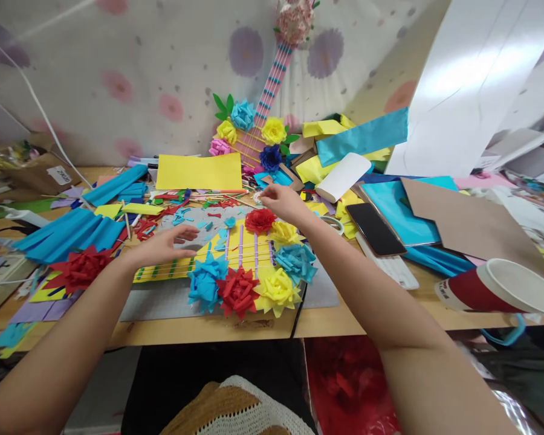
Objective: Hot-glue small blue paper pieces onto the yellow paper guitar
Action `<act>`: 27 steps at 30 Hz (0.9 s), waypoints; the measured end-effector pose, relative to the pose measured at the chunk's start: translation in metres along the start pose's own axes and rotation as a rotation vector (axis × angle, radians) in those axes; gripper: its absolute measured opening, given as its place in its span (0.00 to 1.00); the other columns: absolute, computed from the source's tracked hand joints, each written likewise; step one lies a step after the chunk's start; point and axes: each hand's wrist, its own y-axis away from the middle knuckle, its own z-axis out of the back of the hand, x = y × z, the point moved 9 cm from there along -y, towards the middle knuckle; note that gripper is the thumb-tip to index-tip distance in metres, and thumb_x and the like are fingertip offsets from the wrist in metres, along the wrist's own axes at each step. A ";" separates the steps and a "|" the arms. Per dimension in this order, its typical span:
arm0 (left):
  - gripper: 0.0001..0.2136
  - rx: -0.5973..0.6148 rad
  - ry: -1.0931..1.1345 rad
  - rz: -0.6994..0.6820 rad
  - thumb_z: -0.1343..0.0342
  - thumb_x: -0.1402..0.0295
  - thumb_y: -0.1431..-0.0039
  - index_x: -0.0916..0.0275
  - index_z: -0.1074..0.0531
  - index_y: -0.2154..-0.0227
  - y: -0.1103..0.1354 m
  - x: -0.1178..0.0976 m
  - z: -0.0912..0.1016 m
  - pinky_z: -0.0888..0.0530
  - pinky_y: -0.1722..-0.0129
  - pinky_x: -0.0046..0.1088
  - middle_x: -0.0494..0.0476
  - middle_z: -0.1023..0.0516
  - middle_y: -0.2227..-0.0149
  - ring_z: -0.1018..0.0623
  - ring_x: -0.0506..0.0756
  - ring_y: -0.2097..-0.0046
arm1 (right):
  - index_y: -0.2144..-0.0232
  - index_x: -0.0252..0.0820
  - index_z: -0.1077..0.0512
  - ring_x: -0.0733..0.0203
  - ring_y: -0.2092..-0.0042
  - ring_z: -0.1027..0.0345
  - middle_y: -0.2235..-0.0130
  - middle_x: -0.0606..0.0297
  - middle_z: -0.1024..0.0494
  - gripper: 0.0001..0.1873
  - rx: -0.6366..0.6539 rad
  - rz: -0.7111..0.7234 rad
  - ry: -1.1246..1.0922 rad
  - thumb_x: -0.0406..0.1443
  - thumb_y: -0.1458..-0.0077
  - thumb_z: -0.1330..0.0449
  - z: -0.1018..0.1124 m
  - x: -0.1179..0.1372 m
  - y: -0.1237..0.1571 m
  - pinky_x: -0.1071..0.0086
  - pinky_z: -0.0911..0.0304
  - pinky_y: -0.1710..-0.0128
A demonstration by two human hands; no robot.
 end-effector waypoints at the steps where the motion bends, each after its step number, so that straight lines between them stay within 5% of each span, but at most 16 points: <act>1: 0.36 0.056 -0.013 0.016 0.36 0.48 0.64 0.60 0.32 0.51 0.004 0.003 -0.003 0.30 0.46 0.41 0.64 0.26 0.46 0.26 0.64 0.46 | 0.68 0.39 0.26 0.61 0.66 0.30 0.66 0.62 0.20 0.09 -0.052 0.010 -0.025 0.38 0.51 0.41 0.010 -0.005 0.006 0.69 0.38 0.66; 7: 0.40 0.191 -0.239 0.038 0.36 0.53 0.64 0.61 0.38 0.44 0.022 0.013 -0.014 0.31 0.46 0.37 0.64 0.28 0.45 0.28 0.63 0.44 | 0.71 0.39 0.23 0.58 0.67 0.30 0.71 0.59 0.21 0.12 -0.468 -0.033 -0.253 0.41 0.58 0.35 0.093 -0.051 0.047 0.63 0.35 0.65; 9: 0.39 0.206 -0.331 0.047 0.38 0.54 0.61 0.61 0.38 0.44 0.025 0.013 -0.014 0.31 0.48 0.36 0.64 0.28 0.45 0.28 0.63 0.44 | 0.71 0.40 0.22 0.58 0.67 0.31 0.69 0.59 0.20 0.12 -0.518 -0.097 -0.309 0.40 0.60 0.34 0.103 -0.074 0.054 0.63 0.34 0.63; 19: 0.30 0.189 -0.512 -0.003 0.41 0.54 0.59 0.59 0.33 0.51 0.028 -0.014 0.000 0.31 0.56 0.33 0.59 0.26 0.50 0.25 0.62 0.51 | 0.74 0.41 0.24 0.60 0.70 0.30 0.74 0.65 0.23 0.09 -0.562 -0.223 -0.427 0.39 0.61 0.37 0.073 -0.154 0.044 0.64 0.32 0.65; 27: 0.35 0.328 -0.552 0.109 0.40 0.56 0.62 0.61 0.38 0.47 0.049 -0.011 -0.024 0.31 0.61 0.32 0.63 0.25 0.52 0.24 0.63 0.55 | 0.76 0.43 0.27 0.63 0.71 0.32 0.75 0.67 0.26 0.06 -0.464 -0.241 -0.498 0.37 0.60 0.39 0.042 -0.166 0.039 0.67 0.34 0.67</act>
